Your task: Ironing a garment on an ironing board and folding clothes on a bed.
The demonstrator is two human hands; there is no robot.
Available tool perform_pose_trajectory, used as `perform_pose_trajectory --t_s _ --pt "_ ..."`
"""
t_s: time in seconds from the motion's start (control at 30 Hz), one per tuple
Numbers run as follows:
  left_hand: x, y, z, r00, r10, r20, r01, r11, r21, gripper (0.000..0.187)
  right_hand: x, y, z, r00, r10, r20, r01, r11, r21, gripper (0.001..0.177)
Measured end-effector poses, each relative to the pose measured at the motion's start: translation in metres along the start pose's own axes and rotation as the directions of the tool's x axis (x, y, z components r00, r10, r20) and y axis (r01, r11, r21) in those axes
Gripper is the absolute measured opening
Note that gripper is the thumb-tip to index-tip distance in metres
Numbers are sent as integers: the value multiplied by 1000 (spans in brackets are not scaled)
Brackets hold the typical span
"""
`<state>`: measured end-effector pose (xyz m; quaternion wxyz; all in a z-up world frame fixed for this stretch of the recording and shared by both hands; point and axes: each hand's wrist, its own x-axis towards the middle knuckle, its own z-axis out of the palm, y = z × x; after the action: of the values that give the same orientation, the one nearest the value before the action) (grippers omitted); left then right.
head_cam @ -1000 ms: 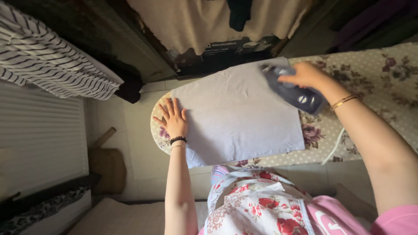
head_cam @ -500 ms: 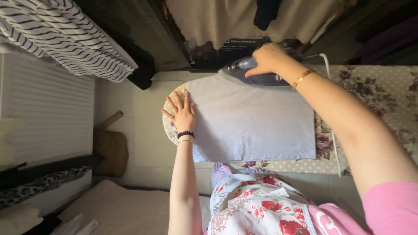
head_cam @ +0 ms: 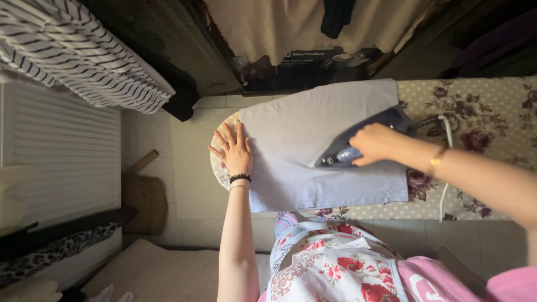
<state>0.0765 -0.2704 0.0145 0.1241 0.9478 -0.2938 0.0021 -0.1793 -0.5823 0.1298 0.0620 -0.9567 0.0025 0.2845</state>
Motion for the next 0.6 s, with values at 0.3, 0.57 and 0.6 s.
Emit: perform_pose_trajectory --t_s 0.3,0.57,0.6 --pt "-5 -1 1 999 4 -35 -4 1000 -6 54 -32 77 20 609 782 -131 -681 600 419 78" --pt "-80 -23 -20 950 -311 -12 305 938 -167 32 -68 128 50 654 756 45 -677 557 480 85" --pt "-99 -31 -15 908 -415 51 417 889 -190 41 -70 124 59 765 643 -29 -582 710 397 83"
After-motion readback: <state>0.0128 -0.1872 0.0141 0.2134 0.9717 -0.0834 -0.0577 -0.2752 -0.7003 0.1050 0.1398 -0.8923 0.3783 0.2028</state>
